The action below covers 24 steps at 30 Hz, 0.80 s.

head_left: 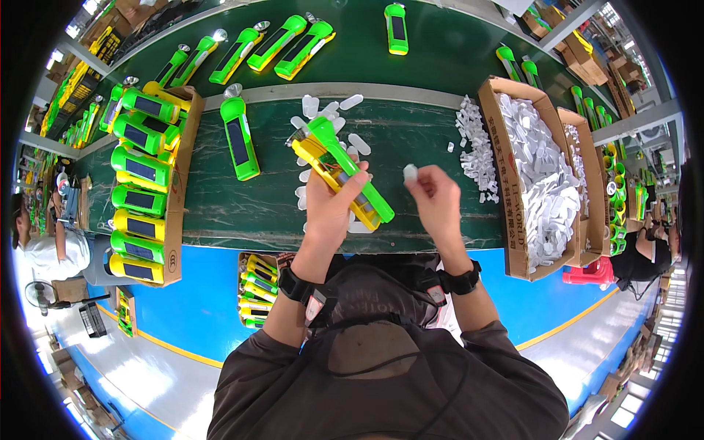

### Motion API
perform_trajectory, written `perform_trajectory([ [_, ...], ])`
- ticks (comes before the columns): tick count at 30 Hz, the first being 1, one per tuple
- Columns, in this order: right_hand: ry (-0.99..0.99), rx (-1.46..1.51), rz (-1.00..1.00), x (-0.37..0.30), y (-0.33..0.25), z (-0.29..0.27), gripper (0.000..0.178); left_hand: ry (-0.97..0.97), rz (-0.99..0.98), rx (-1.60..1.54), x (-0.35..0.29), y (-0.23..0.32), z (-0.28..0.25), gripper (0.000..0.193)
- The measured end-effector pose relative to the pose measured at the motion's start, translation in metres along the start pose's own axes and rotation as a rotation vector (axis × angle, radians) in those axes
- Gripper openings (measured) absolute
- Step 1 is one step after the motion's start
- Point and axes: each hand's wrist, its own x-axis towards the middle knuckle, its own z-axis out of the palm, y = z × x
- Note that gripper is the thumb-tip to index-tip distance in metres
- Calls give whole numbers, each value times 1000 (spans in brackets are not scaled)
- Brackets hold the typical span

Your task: Assembling components of green and yellow solar-powered flashlights on a factory assembly line.

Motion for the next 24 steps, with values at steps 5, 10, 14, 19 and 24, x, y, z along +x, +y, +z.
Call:
perform_trajectory([
  [5,4,332,-138,6,-62,-13,10,18,30,201,-1,-9,9,40],
  [10,88,-59,-481,6,-92,12,8,19,11,207,1,-12,17,51],
  [14,135,-79,-418,2,-94,22,9,-8,190,329,3,-15,18,42],
  [19,191,-104,-463,2,-94,29,10,-28,285,389,1,-13,22,41],
  [24,179,-44,-536,-2,-87,37,13,-64,208,341,1,-14,14,39],
])
